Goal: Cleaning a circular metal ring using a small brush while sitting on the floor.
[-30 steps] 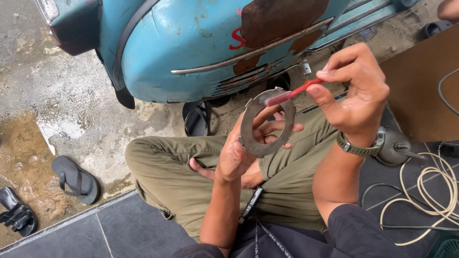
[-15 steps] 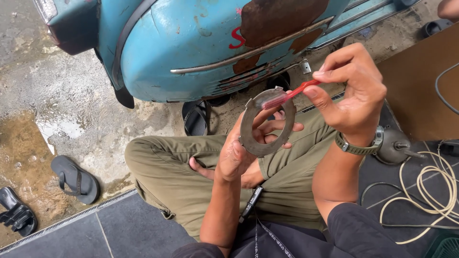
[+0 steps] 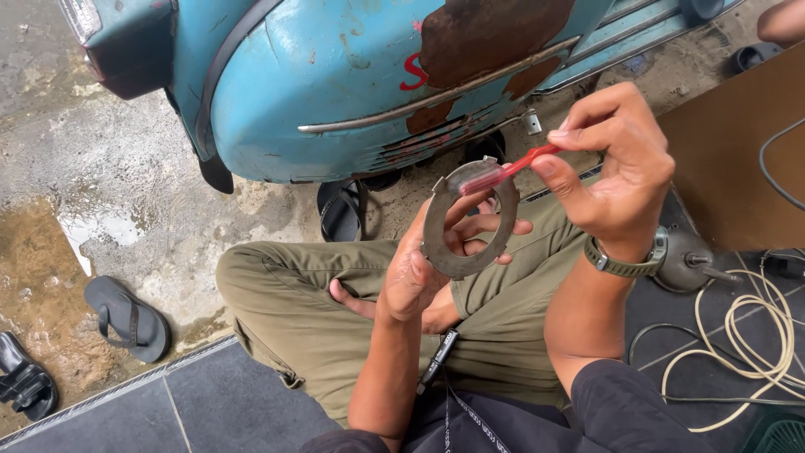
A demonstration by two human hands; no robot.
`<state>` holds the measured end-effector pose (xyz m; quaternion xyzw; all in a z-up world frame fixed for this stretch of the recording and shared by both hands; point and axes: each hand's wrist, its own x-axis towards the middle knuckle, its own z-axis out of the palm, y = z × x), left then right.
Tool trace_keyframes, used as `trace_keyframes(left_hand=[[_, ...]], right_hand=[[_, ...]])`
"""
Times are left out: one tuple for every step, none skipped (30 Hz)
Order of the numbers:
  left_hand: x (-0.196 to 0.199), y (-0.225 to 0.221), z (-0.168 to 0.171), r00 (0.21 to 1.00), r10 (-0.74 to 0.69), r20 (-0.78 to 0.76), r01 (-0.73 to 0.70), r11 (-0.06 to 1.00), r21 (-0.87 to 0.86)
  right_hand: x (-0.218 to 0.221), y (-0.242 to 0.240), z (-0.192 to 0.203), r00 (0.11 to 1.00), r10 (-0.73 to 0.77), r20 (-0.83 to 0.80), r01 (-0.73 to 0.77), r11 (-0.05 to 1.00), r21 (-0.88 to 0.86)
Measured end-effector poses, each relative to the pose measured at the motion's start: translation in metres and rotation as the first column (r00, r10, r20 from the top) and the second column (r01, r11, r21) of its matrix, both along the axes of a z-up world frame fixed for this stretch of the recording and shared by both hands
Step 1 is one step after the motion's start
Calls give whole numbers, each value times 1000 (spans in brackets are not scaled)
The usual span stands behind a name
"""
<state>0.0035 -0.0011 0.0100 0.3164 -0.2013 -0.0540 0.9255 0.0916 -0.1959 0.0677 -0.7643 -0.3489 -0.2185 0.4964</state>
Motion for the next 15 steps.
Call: trace_keyframes(left_hand=[[1, 0, 1, 1000, -1, 2, 1, 1000, 1], [0, 0, 1, 1000, -4, -6, 4, 1000, -4], [0, 0, 1, 1000, -7, -13, 7, 1000, -10], [-3, 1, -5, 1000, -6, -14, 6, 1000, -10], [-5, 2, -10, 1000, 7, 20, -6, 1000, -13], [-7, 3, -15, 998, 20, 56, -19, 1000, -15], [-5, 2, -9, 998, 22, 58, -21, 1000, -15], [-3, 1, -4, 1000, 10, 13, -9, 1000, -23], [-2, 0, 1, 999, -3, -32, 2, 1000, -31], [-1, 0, 1, 999, -4, -32, 3, 1000, -30], [-1, 0, 0, 1000, 4, -21, -5, 1000, -15], [-1, 0, -1, 1000, 15, -9, -15, 1000, 0], [-3, 1, -5, 1000, 16, -10, -16, 1000, 0], [-5, 2, -10, 1000, 12, 14, -12, 1000, -7], [-6, 3, -14, 999, 8, 39, -7, 1000, -13]], right_hand=[[1, 0, 0, 1000, -1, 2, 1, 1000, 1], [2, -1, -1, 1000, 10, -4, -10, 1000, 3], [2, -1, -2, 1000, 22, -10, -22, 1000, 4], [2, -2, -3, 1000, 23, -10, -23, 1000, 4], [2, -3, -3, 1000, 13, -4, -13, 1000, 3], [3, -4, -3, 1000, 4, 5, -4, 1000, 4], [2, -3, -2, 1000, 6, 7, -6, 1000, 4], [1, -1, -1, 1000, 6, 6, -6, 1000, 2], [0, 0, 0, 1000, 7, 5, -7, 1000, -1], [0, -1, -1, 1000, 5, 4, -5, 1000, 0], [0, -1, -1, 1000, 7, 4, -7, 1000, -2], [1, 0, -1, 1000, 12, 3, -12, 1000, -4], [2, -2, -2, 1000, 13, 2, -13, 1000, -4], [3, -3, -2, 1000, 3, 5, -3, 1000, -1], [4, -5, -3, 1000, -6, 8, 6, 1000, 2]])
